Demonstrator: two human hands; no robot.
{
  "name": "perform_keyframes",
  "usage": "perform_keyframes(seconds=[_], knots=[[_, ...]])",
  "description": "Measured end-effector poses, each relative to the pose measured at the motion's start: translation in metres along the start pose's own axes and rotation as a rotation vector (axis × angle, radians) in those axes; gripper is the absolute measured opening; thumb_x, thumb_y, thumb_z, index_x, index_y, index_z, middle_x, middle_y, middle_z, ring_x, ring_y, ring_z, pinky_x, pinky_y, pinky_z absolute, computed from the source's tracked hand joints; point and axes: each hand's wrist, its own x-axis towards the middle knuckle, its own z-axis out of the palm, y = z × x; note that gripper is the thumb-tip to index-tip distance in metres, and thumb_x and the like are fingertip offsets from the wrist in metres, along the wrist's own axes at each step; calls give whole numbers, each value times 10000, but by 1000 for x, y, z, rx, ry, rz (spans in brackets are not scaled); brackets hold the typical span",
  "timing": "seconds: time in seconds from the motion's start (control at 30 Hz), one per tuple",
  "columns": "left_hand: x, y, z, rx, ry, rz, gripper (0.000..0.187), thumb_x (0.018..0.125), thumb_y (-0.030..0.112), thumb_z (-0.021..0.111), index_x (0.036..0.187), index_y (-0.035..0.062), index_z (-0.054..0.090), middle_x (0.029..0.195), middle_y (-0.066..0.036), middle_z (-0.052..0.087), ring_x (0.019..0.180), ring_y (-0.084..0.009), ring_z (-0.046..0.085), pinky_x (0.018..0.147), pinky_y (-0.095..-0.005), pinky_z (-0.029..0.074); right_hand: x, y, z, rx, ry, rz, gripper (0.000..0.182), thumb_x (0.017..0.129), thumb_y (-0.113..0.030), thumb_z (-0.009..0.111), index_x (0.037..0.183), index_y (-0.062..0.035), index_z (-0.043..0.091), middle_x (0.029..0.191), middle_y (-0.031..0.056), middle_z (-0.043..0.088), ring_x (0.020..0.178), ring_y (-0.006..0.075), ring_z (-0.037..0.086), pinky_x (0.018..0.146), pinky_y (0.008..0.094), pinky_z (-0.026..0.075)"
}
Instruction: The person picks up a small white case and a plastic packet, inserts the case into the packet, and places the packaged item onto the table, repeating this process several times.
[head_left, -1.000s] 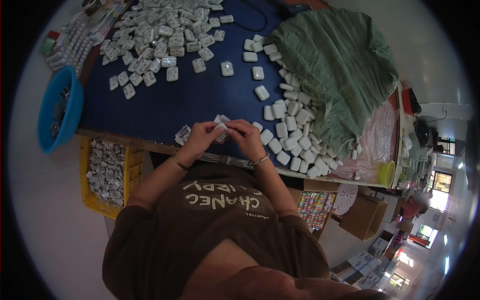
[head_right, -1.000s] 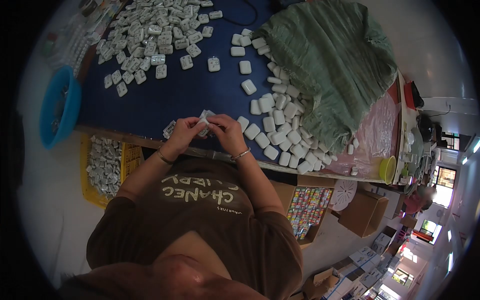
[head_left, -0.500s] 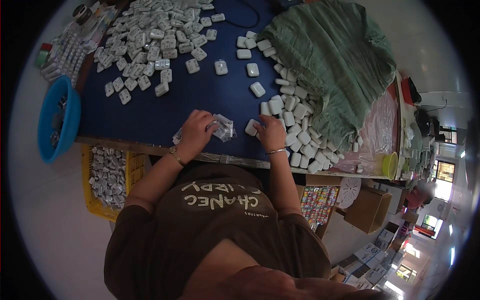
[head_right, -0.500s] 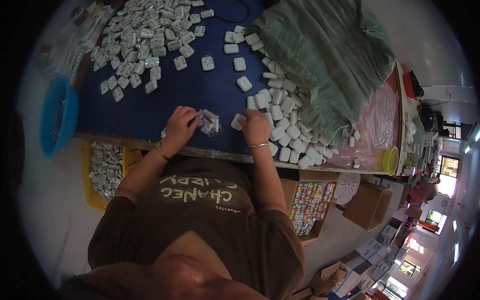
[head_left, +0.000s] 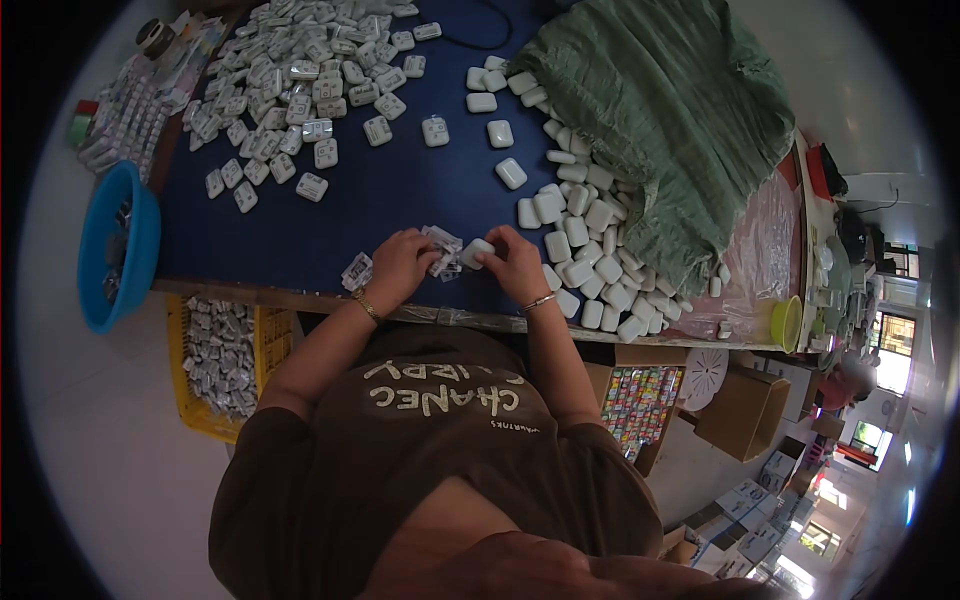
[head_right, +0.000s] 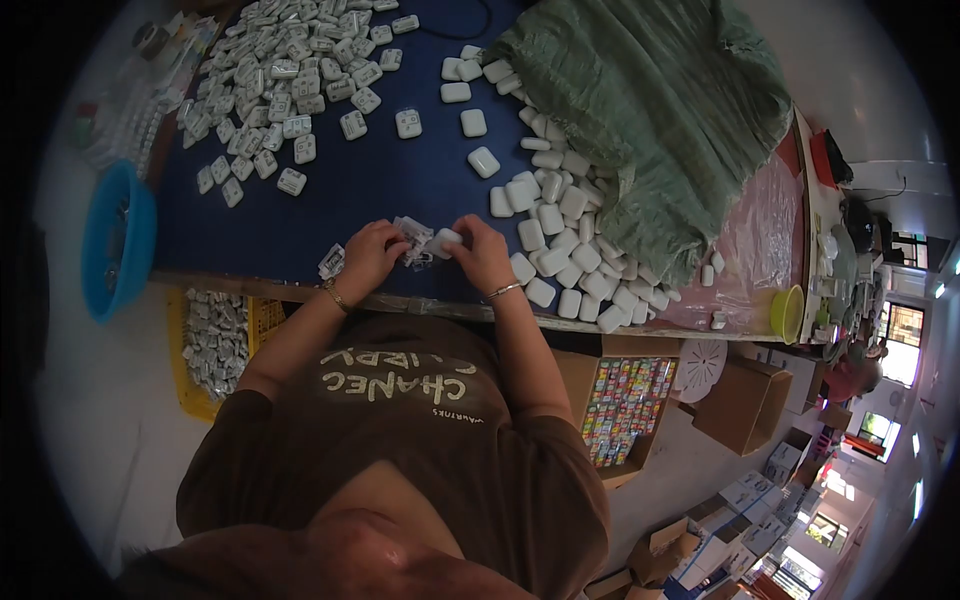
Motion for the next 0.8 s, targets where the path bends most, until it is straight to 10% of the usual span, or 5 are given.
perform_keyframes(seconds=[0.17,0.23,0.33,0.8], knots=[[-1,-7,-11,-228,-66,-129,157,863,180,668,966,71,714,902,-61,676,785,-246,657,711,-345,528,-2,-6,16,332,-108,-15,254,817,-74,735,1017,-6,594,920,83,680,808,122,658,703,255,525],[-3,-6,-10,-1155,-140,-451,192,916,164,630,983,-3,696,964,-102,691,815,-204,686,758,-309,564,-3,-10,22,400,-198,-69,259,838,-63,716,1054,3,590,890,68,677,803,113,652,706,254,532],[-5,7,-18,-1424,-136,-525,235,935,163,618,977,-62,675,966,-135,682,880,-184,676,804,-298,574,-2,-14,28,364,-139,-29,256,843,-65,713,1056,7,592,881,69,679,791,111,653,698,252,533],[-7,2,-15,-1105,-80,-408,168,891,91,669,972,-54,692,839,-99,700,768,-136,674,727,-250,565,3,-44,2,311,137,-116,247,860,-53,686,1093,0,623,901,58,683,815,120,652,730,253,526]])
